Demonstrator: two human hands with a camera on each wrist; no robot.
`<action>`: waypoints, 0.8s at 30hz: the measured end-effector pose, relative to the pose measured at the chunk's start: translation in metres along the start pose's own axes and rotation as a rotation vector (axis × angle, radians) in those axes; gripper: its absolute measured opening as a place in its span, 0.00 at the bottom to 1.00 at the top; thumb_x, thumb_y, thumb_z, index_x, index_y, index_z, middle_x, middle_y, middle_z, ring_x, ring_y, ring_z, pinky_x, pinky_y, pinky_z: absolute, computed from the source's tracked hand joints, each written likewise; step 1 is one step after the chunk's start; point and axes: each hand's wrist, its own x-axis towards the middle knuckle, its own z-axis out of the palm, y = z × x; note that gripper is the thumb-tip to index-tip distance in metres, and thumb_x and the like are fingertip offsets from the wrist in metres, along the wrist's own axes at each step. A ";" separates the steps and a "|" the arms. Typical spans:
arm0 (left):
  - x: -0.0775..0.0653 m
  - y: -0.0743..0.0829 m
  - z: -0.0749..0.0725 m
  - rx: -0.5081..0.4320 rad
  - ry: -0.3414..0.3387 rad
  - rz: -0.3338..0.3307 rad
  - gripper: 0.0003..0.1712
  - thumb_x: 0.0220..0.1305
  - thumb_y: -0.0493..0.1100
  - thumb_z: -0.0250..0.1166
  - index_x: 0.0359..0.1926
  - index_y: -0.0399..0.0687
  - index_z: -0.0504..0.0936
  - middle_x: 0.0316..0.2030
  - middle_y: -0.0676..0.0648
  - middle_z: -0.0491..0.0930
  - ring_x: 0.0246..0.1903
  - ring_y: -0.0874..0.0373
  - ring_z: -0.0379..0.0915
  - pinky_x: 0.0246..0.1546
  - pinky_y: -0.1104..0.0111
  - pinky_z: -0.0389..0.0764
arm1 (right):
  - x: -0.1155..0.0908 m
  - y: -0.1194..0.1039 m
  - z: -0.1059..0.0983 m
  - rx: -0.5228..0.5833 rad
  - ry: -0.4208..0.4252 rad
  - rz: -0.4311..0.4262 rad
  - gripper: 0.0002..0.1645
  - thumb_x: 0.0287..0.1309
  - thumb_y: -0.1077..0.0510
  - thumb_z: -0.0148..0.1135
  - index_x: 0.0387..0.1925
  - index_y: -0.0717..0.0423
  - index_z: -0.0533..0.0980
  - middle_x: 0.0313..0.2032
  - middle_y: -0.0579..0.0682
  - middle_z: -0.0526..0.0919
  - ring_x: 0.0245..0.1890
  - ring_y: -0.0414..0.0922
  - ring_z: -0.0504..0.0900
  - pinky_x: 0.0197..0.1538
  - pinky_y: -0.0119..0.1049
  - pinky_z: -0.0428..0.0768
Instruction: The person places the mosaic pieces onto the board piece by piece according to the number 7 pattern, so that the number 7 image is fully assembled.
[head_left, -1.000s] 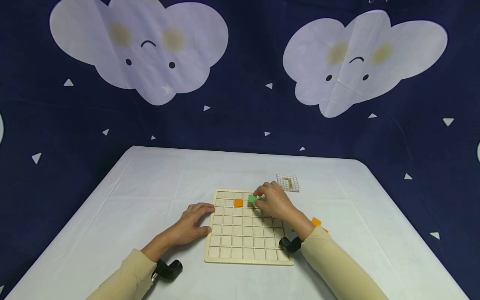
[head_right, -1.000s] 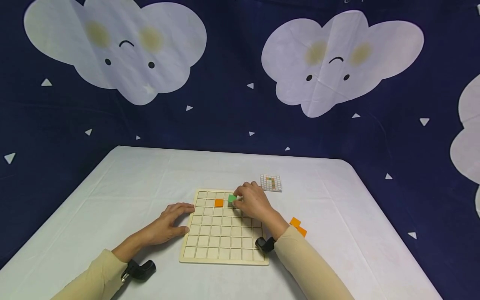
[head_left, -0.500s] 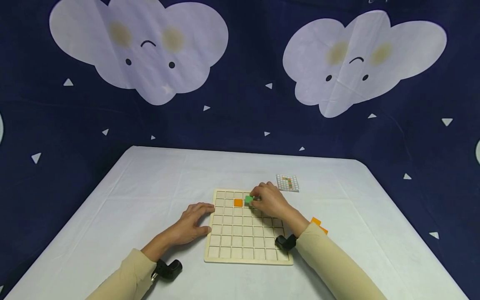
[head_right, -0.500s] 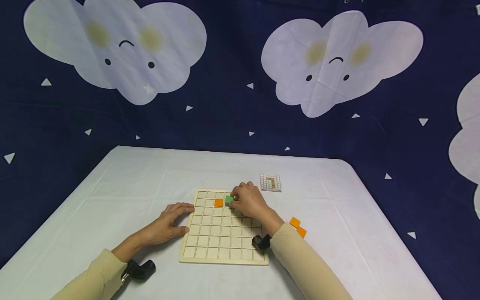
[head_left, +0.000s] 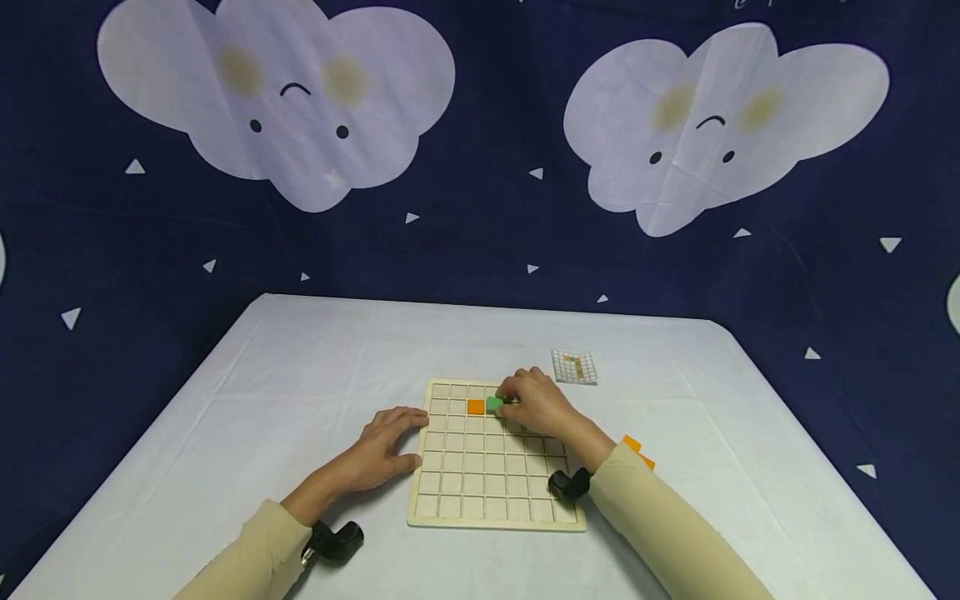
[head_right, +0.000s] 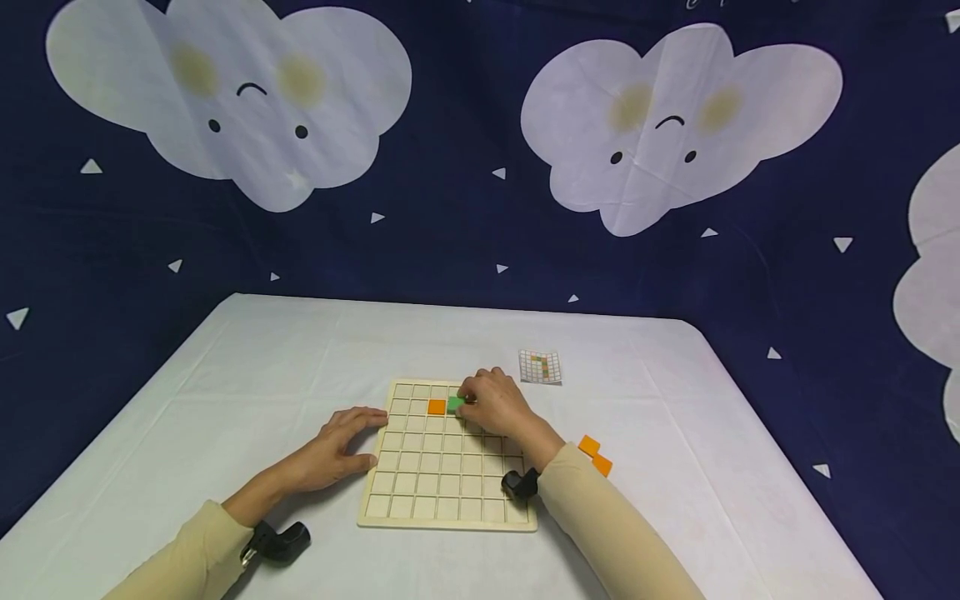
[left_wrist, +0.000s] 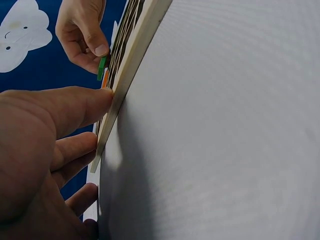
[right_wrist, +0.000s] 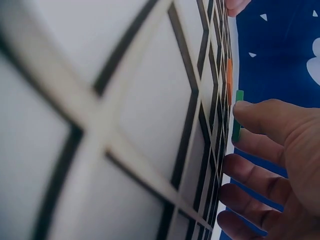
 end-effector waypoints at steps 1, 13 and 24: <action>0.000 0.000 0.000 0.000 0.000 0.001 0.29 0.56 0.41 0.67 0.60 0.44 0.72 0.64 0.47 0.67 0.65 0.44 0.55 0.60 0.43 0.54 | 0.000 0.000 0.000 0.001 0.000 -0.002 0.13 0.51 0.51 0.68 0.39 0.49 0.82 0.33 0.44 0.79 0.36 0.42 0.69 0.43 0.39 0.68; -0.001 -0.002 0.000 -0.008 -0.006 0.010 0.30 0.57 0.41 0.66 0.61 0.44 0.71 0.64 0.47 0.66 0.66 0.43 0.54 0.63 0.42 0.52 | 0.001 0.002 0.002 0.017 0.000 -0.014 0.14 0.49 0.50 0.70 0.39 0.48 0.83 0.34 0.44 0.80 0.36 0.42 0.70 0.42 0.39 0.69; -0.001 -0.001 0.000 -0.002 -0.004 0.005 0.29 0.57 0.42 0.66 0.61 0.44 0.72 0.64 0.47 0.66 0.66 0.44 0.54 0.62 0.42 0.53 | 0.000 0.002 0.002 0.021 -0.005 -0.020 0.13 0.49 0.50 0.71 0.39 0.46 0.84 0.35 0.44 0.81 0.38 0.42 0.71 0.44 0.40 0.70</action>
